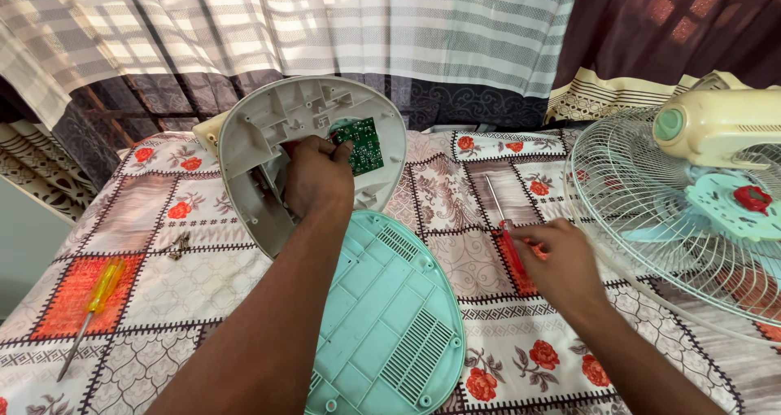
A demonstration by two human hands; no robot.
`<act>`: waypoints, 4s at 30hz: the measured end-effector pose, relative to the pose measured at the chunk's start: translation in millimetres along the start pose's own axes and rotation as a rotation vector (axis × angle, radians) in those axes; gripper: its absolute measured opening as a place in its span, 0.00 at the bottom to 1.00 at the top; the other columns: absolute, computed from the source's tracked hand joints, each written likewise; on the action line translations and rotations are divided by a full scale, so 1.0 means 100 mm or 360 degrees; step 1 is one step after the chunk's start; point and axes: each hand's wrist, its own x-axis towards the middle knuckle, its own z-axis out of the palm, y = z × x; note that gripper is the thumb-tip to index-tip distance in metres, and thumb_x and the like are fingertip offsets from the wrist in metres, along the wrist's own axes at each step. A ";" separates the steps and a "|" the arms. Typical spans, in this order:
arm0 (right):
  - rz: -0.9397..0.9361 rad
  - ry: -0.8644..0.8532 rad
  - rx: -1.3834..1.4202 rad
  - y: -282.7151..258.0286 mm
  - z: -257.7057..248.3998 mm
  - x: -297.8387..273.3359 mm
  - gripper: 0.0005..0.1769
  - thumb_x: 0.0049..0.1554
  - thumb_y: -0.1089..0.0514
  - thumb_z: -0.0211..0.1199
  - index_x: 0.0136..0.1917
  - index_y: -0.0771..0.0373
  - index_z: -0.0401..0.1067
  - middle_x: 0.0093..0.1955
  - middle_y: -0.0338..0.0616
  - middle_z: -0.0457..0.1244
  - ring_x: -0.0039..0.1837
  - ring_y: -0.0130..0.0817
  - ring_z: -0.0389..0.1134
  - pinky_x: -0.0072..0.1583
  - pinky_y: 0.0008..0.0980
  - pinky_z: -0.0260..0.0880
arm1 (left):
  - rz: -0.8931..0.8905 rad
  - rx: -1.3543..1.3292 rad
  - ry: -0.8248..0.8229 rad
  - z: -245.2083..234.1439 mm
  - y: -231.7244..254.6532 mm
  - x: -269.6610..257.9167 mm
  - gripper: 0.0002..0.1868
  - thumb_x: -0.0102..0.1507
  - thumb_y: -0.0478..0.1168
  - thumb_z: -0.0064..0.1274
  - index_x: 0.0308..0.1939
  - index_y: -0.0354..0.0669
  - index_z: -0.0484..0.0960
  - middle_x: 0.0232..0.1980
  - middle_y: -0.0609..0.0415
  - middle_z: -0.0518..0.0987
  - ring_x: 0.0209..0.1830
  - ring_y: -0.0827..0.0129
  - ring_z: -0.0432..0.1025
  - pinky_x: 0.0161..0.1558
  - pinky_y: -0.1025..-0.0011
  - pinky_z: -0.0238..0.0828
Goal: The person works on the internal electronics of a disassembled electric fan. They handle a green circuit board, align it within the fan's base housing, and use a screwdriver to secure it. The fan's outer casing and another intact fan are visible on the table.
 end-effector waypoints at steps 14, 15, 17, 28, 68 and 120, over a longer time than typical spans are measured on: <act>-0.0519 -0.0051 -0.0603 -0.19 0.18 0.28 0.11 0.60 0.54 0.60 0.52 0.55 0.81 0.50 0.39 0.66 0.59 0.37 0.64 0.66 0.45 0.56 | -0.0077 -0.0002 -0.0049 -0.04 0.05 0.00 0.17 0.60 0.57 0.63 0.39 0.50 0.83 0.36 0.58 0.85 0.37 0.62 0.79 0.41 0.60 0.74; -0.0557 -0.0011 -0.0528 -0.22 0.16 0.26 0.11 0.60 0.53 0.61 0.52 0.56 0.81 0.49 0.40 0.68 0.58 0.38 0.65 0.64 0.45 0.58 | -0.0074 -0.0001 -0.0039 -0.03 0.05 0.00 0.17 0.59 0.57 0.64 0.39 0.50 0.83 0.36 0.58 0.85 0.37 0.62 0.79 0.41 0.60 0.74; -0.0510 -0.0017 -0.0185 -0.33 0.10 0.23 0.12 0.59 0.54 0.62 0.52 0.58 0.80 0.48 0.41 0.70 0.53 0.37 0.69 0.59 0.41 0.65 | -0.0070 0.0002 -0.0043 -0.03 0.04 0.00 0.17 0.60 0.57 0.63 0.38 0.50 0.83 0.36 0.58 0.85 0.37 0.61 0.79 0.41 0.59 0.74; -0.0564 -0.0032 0.1381 -1.70 0.27 0.59 0.13 0.59 0.58 0.68 0.54 0.67 0.81 0.45 0.42 0.72 0.44 0.22 0.69 0.47 0.25 0.70 | -0.0051 0.0016 -0.0005 0.00 0.03 0.00 0.15 0.59 0.56 0.64 0.40 0.52 0.84 0.39 0.57 0.85 0.41 0.59 0.79 0.44 0.58 0.74; -0.0241 0.0180 0.0973 -2.34 0.59 0.98 0.08 0.54 0.61 0.68 0.47 0.66 0.79 0.44 0.47 0.73 0.45 0.34 0.76 0.49 0.33 0.74 | -0.0128 -0.0018 -0.0098 -0.09 0.11 -0.06 0.12 0.63 0.51 0.58 0.44 0.51 0.84 0.43 0.54 0.85 0.44 0.60 0.80 0.45 0.60 0.76; -0.0558 0.0490 0.0112 -2.46 0.47 0.90 0.08 0.51 0.51 0.68 0.40 0.56 0.83 0.38 0.42 0.71 0.45 0.42 0.71 0.53 0.46 0.54 | -0.0138 0.0005 -0.0022 0.07 0.03 0.04 0.13 0.61 0.54 0.60 0.41 0.53 0.84 0.42 0.52 0.85 0.44 0.52 0.79 0.44 0.54 0.74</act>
